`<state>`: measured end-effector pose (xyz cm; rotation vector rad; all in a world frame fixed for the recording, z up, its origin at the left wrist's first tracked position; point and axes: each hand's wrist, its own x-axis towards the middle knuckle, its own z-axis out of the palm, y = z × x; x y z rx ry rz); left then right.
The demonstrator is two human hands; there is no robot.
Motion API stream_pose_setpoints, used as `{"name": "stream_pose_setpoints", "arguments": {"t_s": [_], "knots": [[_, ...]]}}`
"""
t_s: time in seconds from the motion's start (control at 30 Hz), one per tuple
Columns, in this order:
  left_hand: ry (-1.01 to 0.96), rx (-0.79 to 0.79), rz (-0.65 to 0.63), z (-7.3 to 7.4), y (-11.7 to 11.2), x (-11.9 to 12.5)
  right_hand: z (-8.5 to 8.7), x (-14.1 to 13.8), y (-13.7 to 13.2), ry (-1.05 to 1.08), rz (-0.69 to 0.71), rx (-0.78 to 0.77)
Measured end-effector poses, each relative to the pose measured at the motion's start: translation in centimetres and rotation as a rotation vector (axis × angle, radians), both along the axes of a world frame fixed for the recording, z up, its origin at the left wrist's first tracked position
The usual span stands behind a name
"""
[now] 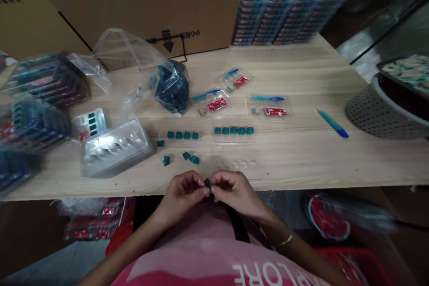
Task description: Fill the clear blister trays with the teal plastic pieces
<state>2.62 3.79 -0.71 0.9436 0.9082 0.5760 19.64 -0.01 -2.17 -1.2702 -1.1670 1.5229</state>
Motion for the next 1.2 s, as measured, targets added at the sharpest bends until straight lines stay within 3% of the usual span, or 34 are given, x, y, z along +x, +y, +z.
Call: {"name": "stream_pose_setpoints", "arguments": {"t_s": [0.17, 0.33, 0.57, 0.7, 0.93, 1.1, 1.2], "knots": [[0.012, 0.065, -0.042, 0.3, -0.7, 0.1, -0.5, 0.2, -1.0, 0.062, 0.06, -0.038], [0.045, 0.136, -0.07, 0.1, -0.9, 0.7, -1.1, 0.4, -1.1, -0.01, -0.025, 0.057], [0.276, 0.622, -0.117, 0.0, -0.6, 0.8, -0.3, 1.6, -0.6, -0.12, 0.092, 0.089], [0.295, 0.751, -0.137, 0.0, -0.7, 0.7, 0.7, 2.1, -0.7, -0.238, 0.144, 0.187], [0.251, 0.532, -0.124, -0.1, -1.1, 1.0, 0.6, 1.4, -1.3, -0.3, 0.102, 0.191], [0.306, 0.482, -0.138, 0.2, -1.0, 1.3, 0.3, 0.8, -1.4, -0.298, 0.061, 0.191], [0.265, 0.333, -0.06, 0.2, -0.4, 1.4, 0.1, 0.8, -1.5, -0.257, 0.052, 0.217]]}}
